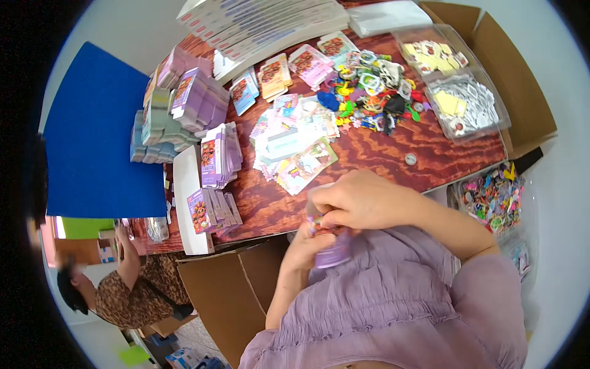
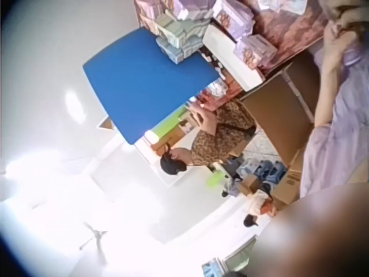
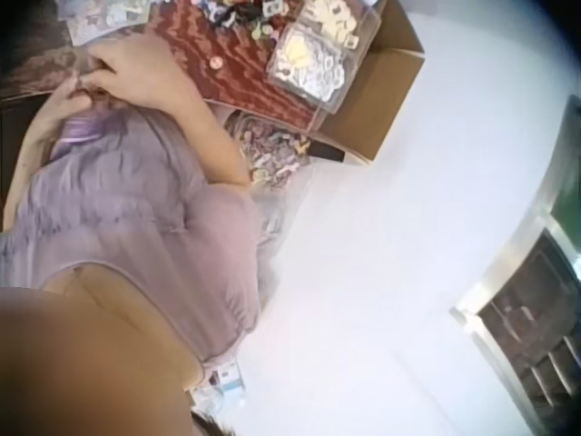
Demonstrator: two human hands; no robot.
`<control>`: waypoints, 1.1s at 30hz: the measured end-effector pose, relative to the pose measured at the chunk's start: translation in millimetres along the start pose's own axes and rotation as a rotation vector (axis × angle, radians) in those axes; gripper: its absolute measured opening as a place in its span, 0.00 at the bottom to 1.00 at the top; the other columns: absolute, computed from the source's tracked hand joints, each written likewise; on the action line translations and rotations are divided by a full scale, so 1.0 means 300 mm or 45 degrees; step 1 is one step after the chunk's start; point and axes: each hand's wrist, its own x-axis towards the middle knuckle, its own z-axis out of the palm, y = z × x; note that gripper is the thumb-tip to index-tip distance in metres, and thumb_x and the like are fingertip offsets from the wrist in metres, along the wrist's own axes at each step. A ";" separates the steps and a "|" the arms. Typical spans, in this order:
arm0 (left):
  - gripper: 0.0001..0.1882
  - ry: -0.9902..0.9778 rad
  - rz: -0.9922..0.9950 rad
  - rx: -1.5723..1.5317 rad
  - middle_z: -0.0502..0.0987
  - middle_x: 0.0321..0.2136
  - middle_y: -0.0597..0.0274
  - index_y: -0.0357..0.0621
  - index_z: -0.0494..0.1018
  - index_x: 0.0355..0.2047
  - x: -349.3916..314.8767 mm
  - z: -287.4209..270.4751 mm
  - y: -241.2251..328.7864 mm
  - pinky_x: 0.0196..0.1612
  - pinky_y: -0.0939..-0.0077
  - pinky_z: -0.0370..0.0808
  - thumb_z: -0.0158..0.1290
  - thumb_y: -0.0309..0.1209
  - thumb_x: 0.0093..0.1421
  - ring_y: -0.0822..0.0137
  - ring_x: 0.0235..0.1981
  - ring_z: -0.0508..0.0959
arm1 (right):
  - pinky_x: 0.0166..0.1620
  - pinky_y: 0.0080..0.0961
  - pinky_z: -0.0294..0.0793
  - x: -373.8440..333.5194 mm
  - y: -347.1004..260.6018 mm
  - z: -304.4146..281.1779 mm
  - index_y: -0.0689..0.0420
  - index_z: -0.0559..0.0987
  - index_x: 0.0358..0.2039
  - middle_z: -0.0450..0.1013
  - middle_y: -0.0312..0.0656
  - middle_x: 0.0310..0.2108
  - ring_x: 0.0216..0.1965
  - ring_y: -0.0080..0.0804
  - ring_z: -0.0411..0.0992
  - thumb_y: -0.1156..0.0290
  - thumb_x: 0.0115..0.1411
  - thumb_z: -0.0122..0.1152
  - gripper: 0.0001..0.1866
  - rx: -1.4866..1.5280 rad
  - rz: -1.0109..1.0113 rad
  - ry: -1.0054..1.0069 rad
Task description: Packaging and sorting small toy or sticker packets at a workstation.
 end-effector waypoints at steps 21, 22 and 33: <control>0.24 0.641 0.790 0.649 0.74 0.43 0.61 0.34 0.64 0.59 0.065 0.110 -0.050 0.39 0.80 0.74 0.51 0.19 0.63 0.74 0.38 0.74 | 0.38 0.19 0.72 -0.029 0.201 0.218 0.64 0.77 0.35 0.74 0.37 0.36 0.37 0.19 0.72 0.80 0.61 0.58 0.03 0.937 -0.133 1.173; 0.24 0.624 0.850 0.872 0.75 0.44 0.57 0.34 0.65 0.59 0.056 0.104 -0.048 0.40 0.78 0.76 0.52 0.17 0.61 0.71 0.38 0.77 | 0.38 0.19 0.72 -0.032 0.201 0.214 0.64 0.77 0.35 0.74 0.37 0.36 0.37 0.19 0.72 0.80 0.61 0.58 0.03 0.930 -0.131 1.159; 0.23 0.483 0.622 0.990 0.74 0.38 0.58 0.38 0.66 0.55 0.027 0.047 0.052 0.39 0.78 0.76 0.54 0.14 0.58 0.70 0.36 0.77 | 0.40 0.19 0.72 -0.023 0.144 0.158 0.62 0.77 0.34 0.75 0.36 0.35 0.41 0.18 0.72 0.79 0.59 0.59 0.03 0.889 -0.335 0.958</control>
